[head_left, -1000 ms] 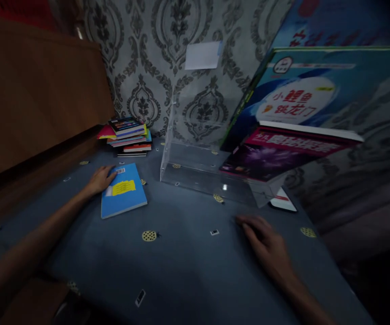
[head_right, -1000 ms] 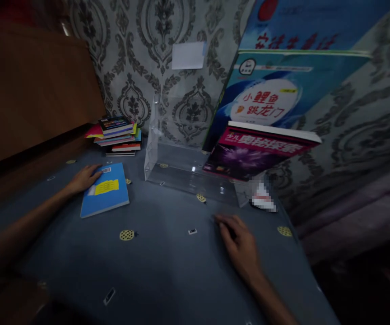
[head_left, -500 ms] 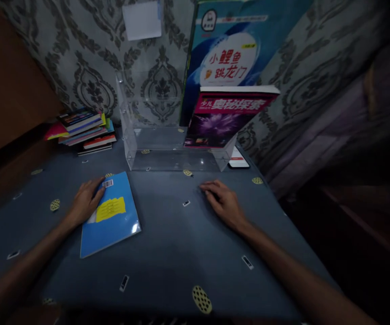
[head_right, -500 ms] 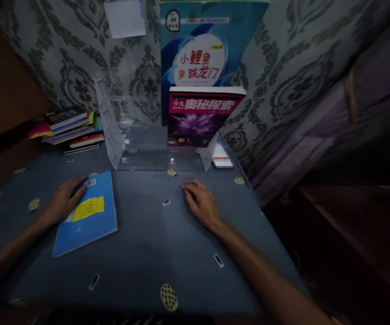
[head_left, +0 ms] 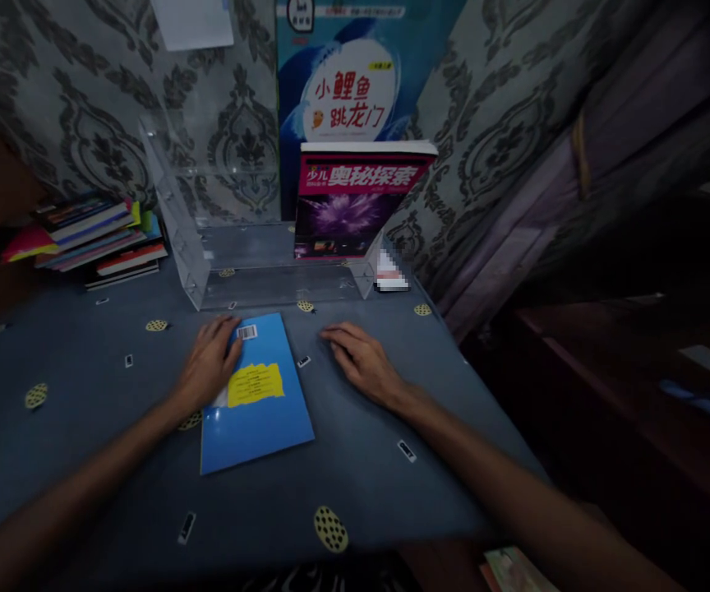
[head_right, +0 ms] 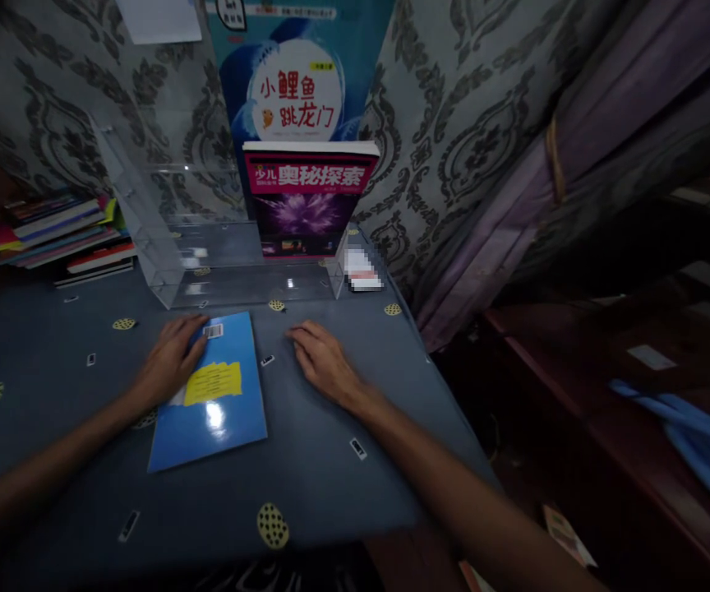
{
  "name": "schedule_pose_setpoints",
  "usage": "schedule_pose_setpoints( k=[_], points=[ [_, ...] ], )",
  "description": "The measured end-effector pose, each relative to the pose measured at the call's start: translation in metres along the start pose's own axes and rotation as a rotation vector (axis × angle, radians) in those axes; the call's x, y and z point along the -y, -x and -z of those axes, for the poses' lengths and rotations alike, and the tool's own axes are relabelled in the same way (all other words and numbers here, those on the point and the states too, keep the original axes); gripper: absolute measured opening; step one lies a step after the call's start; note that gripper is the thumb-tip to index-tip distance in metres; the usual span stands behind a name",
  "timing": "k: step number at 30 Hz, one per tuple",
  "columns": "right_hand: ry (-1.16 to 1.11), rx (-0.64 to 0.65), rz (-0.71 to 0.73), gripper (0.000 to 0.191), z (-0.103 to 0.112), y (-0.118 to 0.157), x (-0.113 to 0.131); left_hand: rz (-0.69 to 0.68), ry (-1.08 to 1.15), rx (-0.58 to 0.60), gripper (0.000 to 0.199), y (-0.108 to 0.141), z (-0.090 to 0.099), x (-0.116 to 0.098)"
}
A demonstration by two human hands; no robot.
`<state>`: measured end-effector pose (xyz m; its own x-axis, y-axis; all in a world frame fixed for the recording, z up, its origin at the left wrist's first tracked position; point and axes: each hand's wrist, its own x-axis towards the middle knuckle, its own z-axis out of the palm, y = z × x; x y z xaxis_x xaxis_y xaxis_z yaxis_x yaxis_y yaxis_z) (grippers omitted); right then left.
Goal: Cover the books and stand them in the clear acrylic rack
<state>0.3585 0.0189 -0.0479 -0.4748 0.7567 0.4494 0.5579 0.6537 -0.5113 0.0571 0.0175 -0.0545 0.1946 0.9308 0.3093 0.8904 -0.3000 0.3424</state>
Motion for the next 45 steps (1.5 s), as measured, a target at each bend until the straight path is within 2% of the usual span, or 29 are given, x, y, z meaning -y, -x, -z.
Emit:
schedule_pose_setpoints(
  k=[7, 11, 14, 17, 20, 23, 31, 45],
  points=[
    [-0.046, 0.018, -0.069, 0.039, 0.001, 0.003, 0.000, -0.052, 0.004, 0.025, 0.041, -0.023, -0.030, -0.046],
    [-0.057, 0.000, -0.118, 0.039, 0.001, 0.004, -0.002, -0.078, 0.048, 0.054, 0.041, -0.030, -0.038, -0.059],
    [-0.043, 0.023, -0.138, 0.040, 0.000, 0.005, -0.003, -0.104, 0.145, 0.072, 0.044, -0.033, -0.032, -0.054],
    [-0.039, 0.037, -0.142, 0.042, -0.001, 0.007, -0.004, -0.139, 0.227, 0.038, 0.041, -0.036, -0.015, -0.036],
    [-0.035, 0.038, -0.146, 0.041, -0.002, 0.008, -0.005, -0.205, 0.230, 0.006, 0.035, -0.038, 0.005, -0.016],
    [-0.025, 0.032, -0.146, 0.039, -0.001, 0.008, -0.005, -0.281, 0.201, -0.020, 0.035, -0.037, 0.016, -0.004],
    [0.061, 0.042, -0.173, 0.041, -0.002, 0.007, -0.004, -0.431, 0.180, -0.063, 0.034, -0.029, 0.002, 0.002],
    [0.126, 0.073, -0.155, 0.042, -0.003, -0.001, -0.002, -0.480, 0.053, -0.022, 0.034, -0.028, 0.005, -0.007]
  ],
)
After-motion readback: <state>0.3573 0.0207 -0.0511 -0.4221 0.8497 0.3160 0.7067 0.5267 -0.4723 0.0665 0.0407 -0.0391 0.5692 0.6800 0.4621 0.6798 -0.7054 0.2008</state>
